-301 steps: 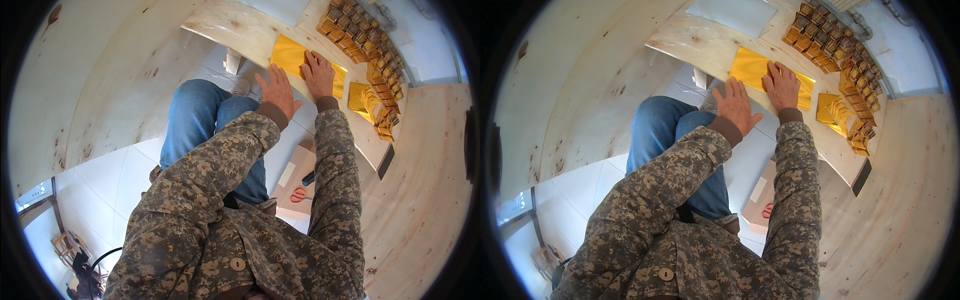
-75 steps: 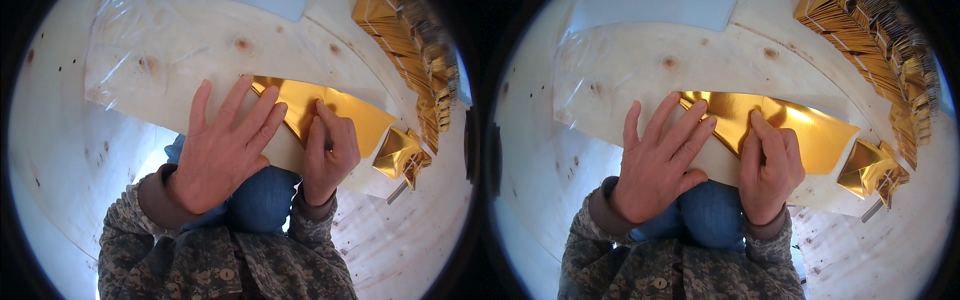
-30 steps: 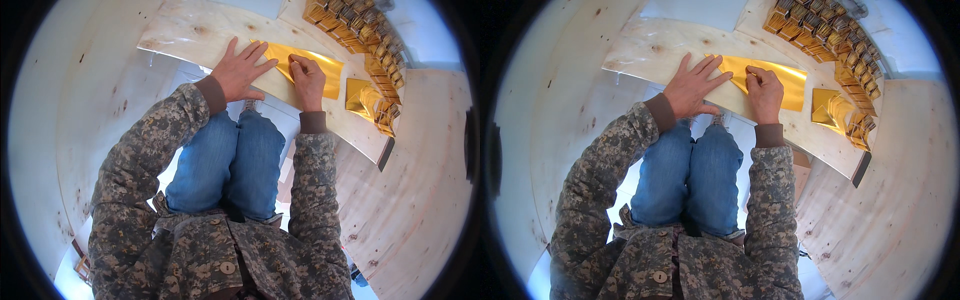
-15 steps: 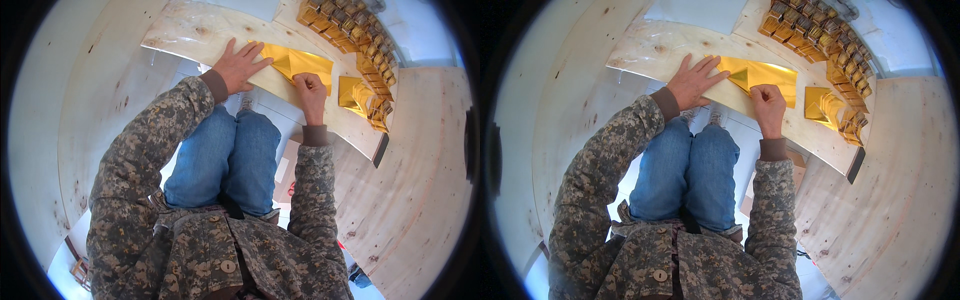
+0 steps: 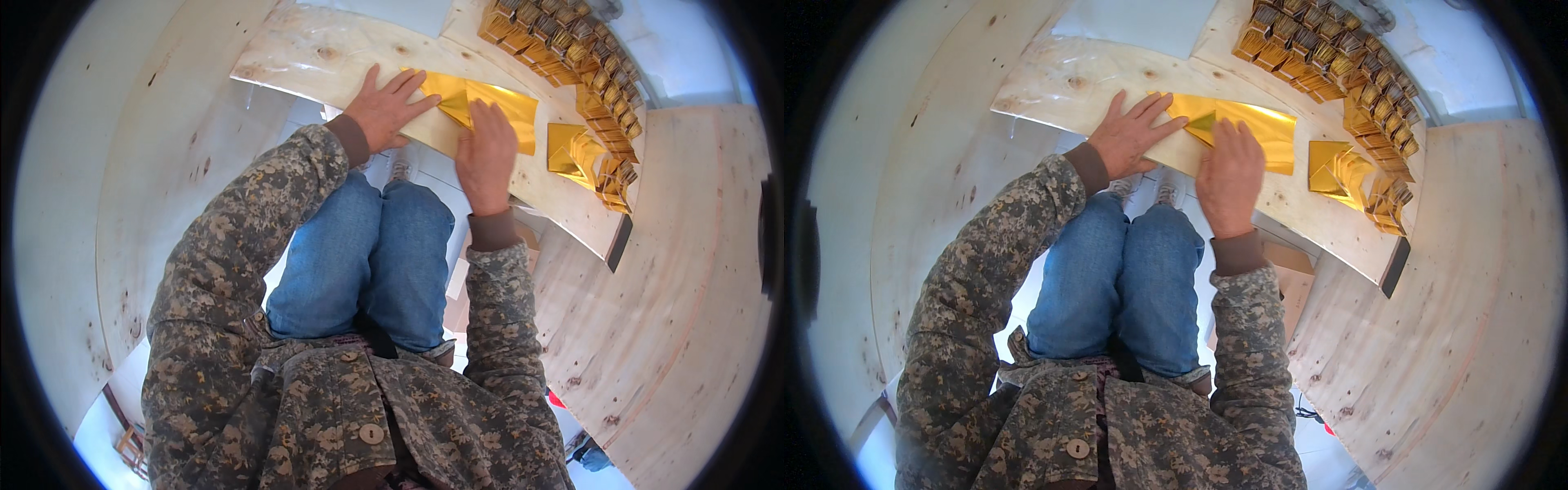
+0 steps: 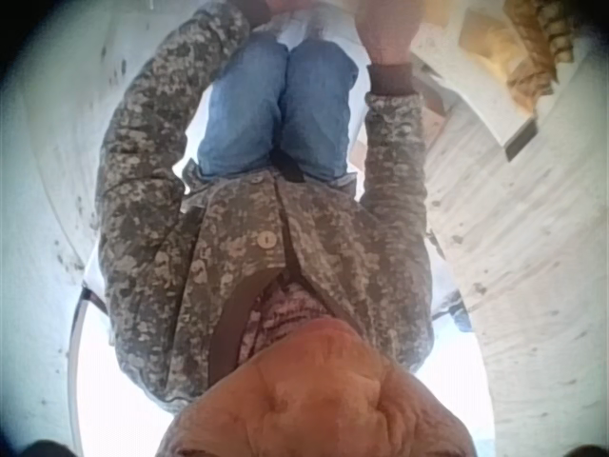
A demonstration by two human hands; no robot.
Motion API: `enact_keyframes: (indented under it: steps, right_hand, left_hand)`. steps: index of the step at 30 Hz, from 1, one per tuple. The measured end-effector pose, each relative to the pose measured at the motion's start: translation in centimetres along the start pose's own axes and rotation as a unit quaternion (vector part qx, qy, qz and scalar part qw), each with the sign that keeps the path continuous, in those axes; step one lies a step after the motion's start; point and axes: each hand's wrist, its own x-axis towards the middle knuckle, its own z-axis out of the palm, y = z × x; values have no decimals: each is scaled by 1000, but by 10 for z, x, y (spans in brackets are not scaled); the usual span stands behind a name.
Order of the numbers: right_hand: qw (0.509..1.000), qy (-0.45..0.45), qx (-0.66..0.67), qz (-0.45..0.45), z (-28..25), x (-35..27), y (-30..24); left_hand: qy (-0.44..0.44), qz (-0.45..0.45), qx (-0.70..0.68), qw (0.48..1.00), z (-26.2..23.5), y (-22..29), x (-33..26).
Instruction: The person folds a single sheet of gold-colored paper into a small pyramid-shaped packet by hand. They repeatedly crease edges and tuck flaps to form the shape, then place the finished packet on a wooden table next to many similar completed packets.
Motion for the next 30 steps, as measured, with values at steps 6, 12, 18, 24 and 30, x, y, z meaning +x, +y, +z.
enact_keyframes:
  steps: [6,12,18,24,30]
  right_hand:
    - [987,-147,-58,-12,18,-1,-24]
    - [983,-173,-64,16,23,-17,-26]
    - [984,-160,-68,43,24,-30,-26]
    - [982,-169,-68,54,20,-40,-22]
    - [982,-160,-74,61,16,-43,-20]
  left_hand:
    - [18,-2,1,1000,3,-1,-1]
    - [-2,-7,-6,1000,2,-1,-1]
    - [-4,-8,3,1000,1,-1,-1]
    - [-3,-8,1,1000,2,0,-1]
    - [3,-8,4,1000,3,0,0]
